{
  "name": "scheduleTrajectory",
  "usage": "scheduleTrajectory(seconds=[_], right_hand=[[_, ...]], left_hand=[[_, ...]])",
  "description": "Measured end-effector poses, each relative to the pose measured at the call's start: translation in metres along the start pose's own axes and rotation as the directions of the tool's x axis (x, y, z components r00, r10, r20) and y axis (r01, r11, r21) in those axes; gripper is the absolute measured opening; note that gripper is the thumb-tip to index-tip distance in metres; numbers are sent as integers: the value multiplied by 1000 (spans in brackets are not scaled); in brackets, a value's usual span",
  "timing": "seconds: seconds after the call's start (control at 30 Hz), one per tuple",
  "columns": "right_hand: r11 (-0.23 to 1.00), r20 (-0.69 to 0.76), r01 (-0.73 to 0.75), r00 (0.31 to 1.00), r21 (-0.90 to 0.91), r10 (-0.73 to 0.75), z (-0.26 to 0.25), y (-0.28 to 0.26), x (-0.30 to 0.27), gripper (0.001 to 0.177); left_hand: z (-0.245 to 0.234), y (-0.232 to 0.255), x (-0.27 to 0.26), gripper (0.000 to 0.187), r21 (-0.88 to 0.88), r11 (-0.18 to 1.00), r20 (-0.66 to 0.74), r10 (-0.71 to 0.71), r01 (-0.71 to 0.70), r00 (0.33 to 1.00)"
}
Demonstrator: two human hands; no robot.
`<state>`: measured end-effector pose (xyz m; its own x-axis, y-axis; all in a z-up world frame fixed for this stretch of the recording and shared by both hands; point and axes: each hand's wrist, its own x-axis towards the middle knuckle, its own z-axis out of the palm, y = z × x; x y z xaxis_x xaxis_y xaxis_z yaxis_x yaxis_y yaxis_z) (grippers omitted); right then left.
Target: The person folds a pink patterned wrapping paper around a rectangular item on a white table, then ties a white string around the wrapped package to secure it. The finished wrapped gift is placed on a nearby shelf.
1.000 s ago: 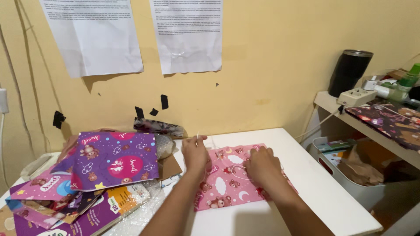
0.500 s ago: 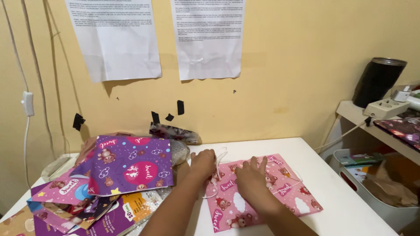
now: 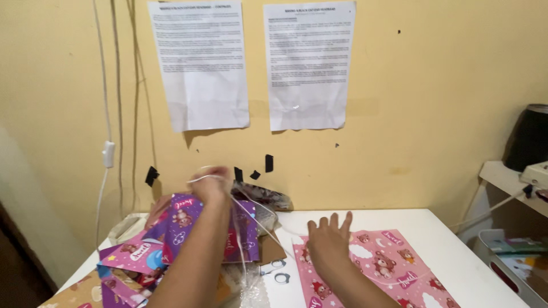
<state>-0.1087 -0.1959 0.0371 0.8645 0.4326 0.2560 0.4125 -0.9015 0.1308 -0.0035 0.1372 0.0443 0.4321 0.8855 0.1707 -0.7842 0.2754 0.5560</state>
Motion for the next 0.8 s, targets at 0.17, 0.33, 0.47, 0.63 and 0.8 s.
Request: scheduleTrajectory(seconds=[0.17,0.33,0.47,0.63,0.8], right_hand=[[984,-130,149,982,99,-136,-7,-27,1,31],[976,-82,196,979,99,-188,0,-34,-7,31],[981,-66,159,986,115,-152,8,-18,-10,30],[967,-2,118,993,226,-121,22,10,-23,26],[981,-109,21,994,192,0,36,55,-36,26]], left_hand=[[-34,32,42,8,351,931,-20,111,-97,994],[-66,34,20,27,953,279,160,-151,-113,976],[-61,35,-50,45,844,-60,534,185,-533,825],[-39,48,-161,27,805,128,593,-221,-580,774],[-40,40,-235,29,768,-38,585,-362,-639,725]])
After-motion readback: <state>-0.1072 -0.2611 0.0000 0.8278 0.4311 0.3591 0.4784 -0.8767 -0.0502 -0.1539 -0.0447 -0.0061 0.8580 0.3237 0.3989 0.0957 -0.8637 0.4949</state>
